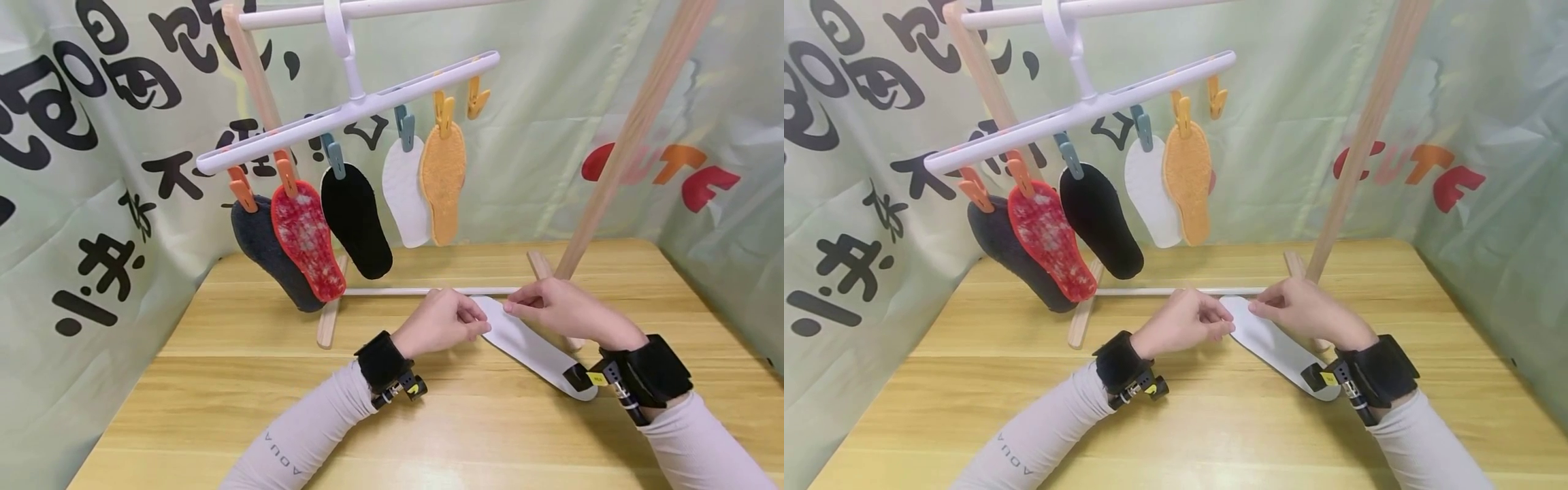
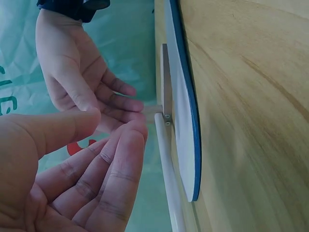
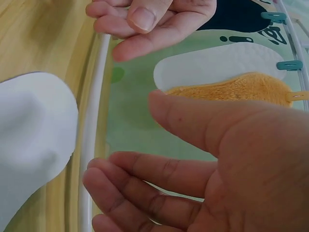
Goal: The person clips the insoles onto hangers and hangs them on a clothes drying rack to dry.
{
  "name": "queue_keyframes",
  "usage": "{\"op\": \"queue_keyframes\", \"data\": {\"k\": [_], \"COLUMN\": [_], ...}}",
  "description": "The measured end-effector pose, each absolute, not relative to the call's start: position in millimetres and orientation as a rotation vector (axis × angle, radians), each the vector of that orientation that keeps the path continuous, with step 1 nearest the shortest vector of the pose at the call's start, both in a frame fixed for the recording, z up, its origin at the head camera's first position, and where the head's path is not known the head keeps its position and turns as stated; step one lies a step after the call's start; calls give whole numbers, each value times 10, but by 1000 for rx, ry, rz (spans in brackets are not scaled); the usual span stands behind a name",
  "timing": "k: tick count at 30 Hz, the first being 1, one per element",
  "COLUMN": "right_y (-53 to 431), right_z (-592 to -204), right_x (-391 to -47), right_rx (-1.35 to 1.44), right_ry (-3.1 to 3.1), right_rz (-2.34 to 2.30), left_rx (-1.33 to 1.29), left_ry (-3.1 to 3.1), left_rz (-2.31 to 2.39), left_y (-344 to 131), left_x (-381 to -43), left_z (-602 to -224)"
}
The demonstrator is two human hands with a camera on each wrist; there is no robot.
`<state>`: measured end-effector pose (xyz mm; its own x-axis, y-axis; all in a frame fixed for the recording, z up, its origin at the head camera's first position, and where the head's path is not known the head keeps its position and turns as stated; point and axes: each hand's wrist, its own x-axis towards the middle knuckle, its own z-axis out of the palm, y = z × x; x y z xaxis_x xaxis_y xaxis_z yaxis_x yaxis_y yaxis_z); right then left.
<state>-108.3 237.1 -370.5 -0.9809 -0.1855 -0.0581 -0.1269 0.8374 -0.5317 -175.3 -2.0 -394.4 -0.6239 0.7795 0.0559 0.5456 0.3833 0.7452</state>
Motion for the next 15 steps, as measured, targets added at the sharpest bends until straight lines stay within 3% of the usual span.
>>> {"op": "queue_keyframes", "data": {"k": [15], "right_y": [2367], "right_z": [-3737], "right_x": [-1051], "right_rx": [-224], "right_ry": [2918], "right_rz": [-782], "left_rx": [1149], "left_ry": [2329], "left_rz": [993], "left_y": [-34], "left_x": [-1746], "left_z": [-3987]}}
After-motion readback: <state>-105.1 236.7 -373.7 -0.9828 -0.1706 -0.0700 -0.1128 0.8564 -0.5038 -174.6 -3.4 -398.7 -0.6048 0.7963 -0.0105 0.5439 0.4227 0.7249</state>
